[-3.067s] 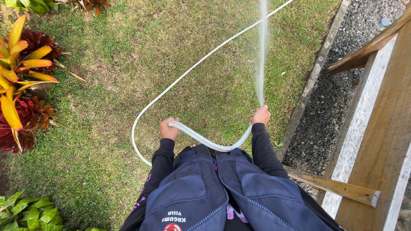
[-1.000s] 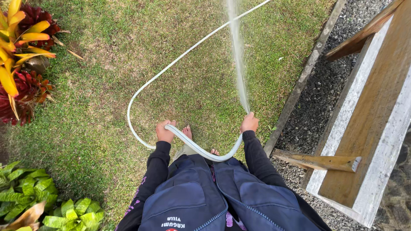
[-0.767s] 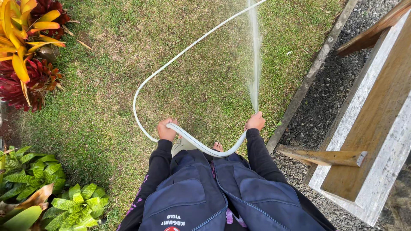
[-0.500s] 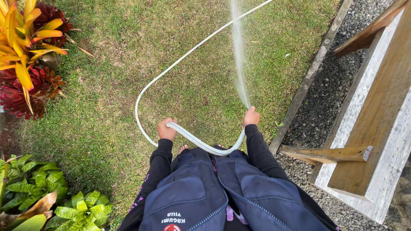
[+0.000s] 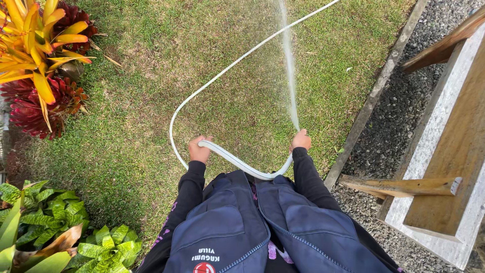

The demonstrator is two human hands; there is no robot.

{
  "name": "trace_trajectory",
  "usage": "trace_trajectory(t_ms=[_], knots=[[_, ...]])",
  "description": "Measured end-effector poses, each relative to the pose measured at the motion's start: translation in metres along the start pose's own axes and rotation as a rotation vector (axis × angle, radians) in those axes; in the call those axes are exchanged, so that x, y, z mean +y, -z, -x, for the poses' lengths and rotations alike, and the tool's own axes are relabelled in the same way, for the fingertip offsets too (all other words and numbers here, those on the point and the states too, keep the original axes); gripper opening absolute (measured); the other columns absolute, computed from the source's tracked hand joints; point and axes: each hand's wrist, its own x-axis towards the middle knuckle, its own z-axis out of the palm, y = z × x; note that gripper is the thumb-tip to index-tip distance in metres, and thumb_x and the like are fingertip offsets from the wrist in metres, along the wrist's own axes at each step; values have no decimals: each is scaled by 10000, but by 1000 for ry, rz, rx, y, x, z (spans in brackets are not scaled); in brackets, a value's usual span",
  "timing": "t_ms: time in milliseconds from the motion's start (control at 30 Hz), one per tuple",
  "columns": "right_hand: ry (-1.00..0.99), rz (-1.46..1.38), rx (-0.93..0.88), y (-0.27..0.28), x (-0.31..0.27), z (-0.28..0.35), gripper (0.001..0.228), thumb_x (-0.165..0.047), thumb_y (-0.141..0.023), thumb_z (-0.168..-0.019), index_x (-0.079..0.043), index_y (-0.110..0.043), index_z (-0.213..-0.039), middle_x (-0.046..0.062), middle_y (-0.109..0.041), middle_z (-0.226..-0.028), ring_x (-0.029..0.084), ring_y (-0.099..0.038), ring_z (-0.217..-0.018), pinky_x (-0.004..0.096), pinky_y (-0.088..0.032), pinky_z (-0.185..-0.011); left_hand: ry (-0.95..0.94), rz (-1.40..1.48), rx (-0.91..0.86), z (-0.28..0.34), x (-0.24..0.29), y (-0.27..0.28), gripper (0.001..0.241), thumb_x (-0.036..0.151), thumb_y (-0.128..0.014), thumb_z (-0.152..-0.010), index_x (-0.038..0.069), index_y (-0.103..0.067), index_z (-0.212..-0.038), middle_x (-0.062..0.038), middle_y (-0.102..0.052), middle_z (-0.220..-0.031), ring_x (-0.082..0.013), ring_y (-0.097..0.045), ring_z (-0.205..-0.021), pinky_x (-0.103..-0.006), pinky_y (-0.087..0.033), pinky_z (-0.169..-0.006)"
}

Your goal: The person waters various outdoor plants using a hose, moving the water stream across different tropical plants and the lawn.

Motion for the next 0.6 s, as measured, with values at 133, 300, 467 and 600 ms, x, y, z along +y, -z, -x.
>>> trace_trajectory(t_ms=[133, 300, 467, 600], knots=[[84, 119, -107, -18, 8, 15, 654, -493, -382, -1012, 62, -614, -757, 173, -568, -546, 330, -589, -415, 504, -483, -400, 93, -117, 26, 1, -6, 8, 399, 131, -750, -881, 46, -463, -617, 8, -419, -565, -83, -372, -574, -324, -361, -512], [-10, 60, -75, -14, 12, 20, 617, -477, -385, -1005, 42, -597, -750, 162, -570, -539, 317, -566, -403, 507, -477, -393, 58, -177, 47, 4, -4, 13, 398, 146, -760, -872, 39, -476, -615, -19, -435, -553, -102, -380, -557, -339, -374, -520], [-37, 11, -86, 6, 17, 14, 659, -501, -341, -1035, 34, -559, -716, 157, -518, -514, 315, -532, -377, 511, -454, -384, 77, -224, 14, 11, -6, 8, 343, 157, -751, -877, 48, -529, -639, -25, -489, -543, -118, -427, -534, -342, -410, -545], [22, 119, -141, 6, 23, 16, 673, -494, -305, -1033, 30, -562, -700, 158, -531, -498, 305, -546, -367, 506, -481, -376, 80, -109, 17, 18, -4, 0, 324, 142, -733, -864, 45, -539, -623, 7, -553, -578, -87, -464, -574, -332, -432, -547]])
